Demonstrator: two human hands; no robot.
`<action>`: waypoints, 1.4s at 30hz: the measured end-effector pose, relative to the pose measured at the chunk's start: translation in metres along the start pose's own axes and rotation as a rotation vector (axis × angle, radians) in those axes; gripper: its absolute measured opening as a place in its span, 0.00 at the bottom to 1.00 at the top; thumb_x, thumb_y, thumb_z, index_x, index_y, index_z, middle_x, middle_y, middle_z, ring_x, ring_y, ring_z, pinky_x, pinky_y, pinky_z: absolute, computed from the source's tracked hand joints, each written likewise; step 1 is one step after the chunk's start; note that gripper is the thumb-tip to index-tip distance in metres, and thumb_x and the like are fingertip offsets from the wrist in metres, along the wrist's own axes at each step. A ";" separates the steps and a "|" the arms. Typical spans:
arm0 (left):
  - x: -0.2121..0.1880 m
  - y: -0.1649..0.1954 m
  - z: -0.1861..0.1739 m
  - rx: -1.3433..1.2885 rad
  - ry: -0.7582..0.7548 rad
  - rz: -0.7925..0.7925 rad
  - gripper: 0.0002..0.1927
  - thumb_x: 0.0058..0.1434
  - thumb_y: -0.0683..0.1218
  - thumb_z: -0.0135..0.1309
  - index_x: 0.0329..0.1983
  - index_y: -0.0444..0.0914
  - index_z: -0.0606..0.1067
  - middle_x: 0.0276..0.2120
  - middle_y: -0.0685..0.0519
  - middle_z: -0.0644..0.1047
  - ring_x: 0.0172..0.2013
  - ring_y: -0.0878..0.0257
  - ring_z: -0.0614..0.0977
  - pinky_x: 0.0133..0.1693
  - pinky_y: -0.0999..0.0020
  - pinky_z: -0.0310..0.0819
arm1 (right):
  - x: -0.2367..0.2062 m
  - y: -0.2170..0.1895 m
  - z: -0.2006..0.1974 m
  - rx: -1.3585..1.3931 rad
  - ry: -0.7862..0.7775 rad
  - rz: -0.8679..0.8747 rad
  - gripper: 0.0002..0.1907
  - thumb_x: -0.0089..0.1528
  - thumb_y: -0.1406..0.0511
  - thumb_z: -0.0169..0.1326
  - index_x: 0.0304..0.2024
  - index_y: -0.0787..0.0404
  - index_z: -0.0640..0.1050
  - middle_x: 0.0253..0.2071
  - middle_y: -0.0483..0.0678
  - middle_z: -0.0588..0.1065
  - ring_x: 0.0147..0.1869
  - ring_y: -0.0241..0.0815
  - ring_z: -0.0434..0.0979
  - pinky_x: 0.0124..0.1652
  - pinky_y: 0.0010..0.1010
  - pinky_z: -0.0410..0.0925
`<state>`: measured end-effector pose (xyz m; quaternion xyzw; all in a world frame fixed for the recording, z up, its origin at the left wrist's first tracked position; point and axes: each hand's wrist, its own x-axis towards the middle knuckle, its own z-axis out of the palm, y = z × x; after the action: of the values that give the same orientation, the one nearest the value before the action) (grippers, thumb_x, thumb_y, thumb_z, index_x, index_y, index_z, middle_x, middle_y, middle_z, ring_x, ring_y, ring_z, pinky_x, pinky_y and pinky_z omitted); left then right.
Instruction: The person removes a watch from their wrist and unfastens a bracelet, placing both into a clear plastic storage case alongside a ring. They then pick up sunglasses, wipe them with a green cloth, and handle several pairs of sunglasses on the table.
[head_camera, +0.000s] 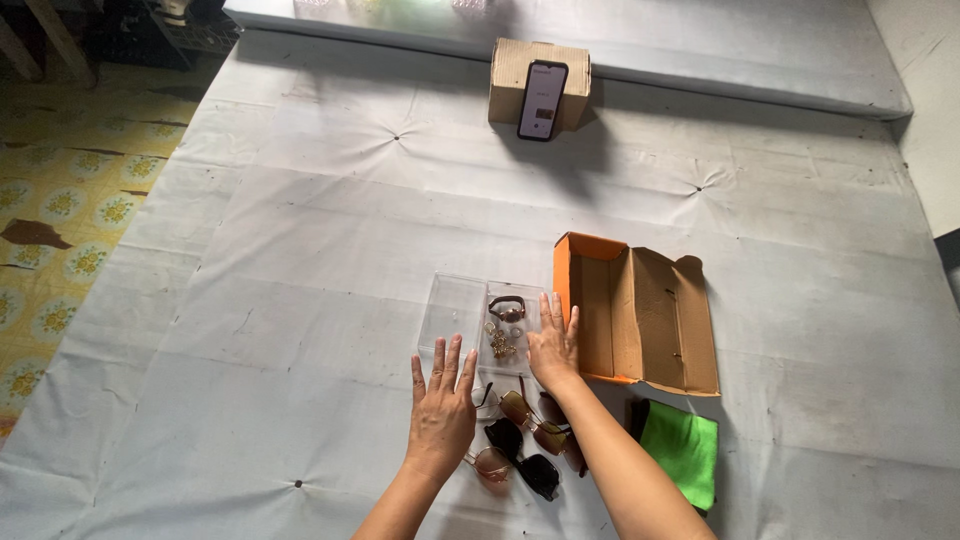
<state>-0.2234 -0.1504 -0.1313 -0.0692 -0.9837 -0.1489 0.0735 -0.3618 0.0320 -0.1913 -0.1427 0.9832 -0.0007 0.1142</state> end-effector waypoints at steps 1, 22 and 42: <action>0.001 -0.002 0.002 -0.014 0.000 0.001 0.38 0.53 0.35 0.46 0.71 0.35 0.59 0.74 0.41 0.50 0.74 0.47 0.44 0.69 0.37 0.29 | 0.004 -0.002 0.002 -0.035 0.006 -0.008 0.02 0.57 0.63 0.63 0.31 0.54 0.84 0.80 0.56 0.39 0.82 0.58 0.24 0.72 0.61 0.24; 0.009 -0.009 0.024 -0.068 -0.011 -0.005 0.36 0.52 0.35 0.48 0.69 0.36 0.63 0.74 0.40 0.53 0.74 0.46 0.47 0.68 0.33 0.29 | 0.021 0.005 0.012 0.069 0.085 -0.133 0.16 0.64 0.62 0.53 0.22 0.53 0.82 0.79 0.52 0.46 0.84 0.51 0.32 0.74 0.55 0.26; -0.040 0.024 -0.005 -0.026 0.034 -0.034 0.35 0.55 0.38 0.48 0.69 0.39 0.62 0.73 0.42 0.53 0.73 0.47 0.48 0.67 0.30 0.30 | -0.081 0.015 0.010 0.176 0.288 -0.042 0.12 0.55 0.57 0.66 0.41 0.49 0.84 0.42 0.47 0.74 0.52 0.46 0.69 0.57 0.44 0.61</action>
<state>-0.1796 -0.1336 -0.1259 -0.0510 -0.9813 -0.1640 0.0867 -0.2879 0.0695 -0.1834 -0.1510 0.9823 -0.1097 -0.0160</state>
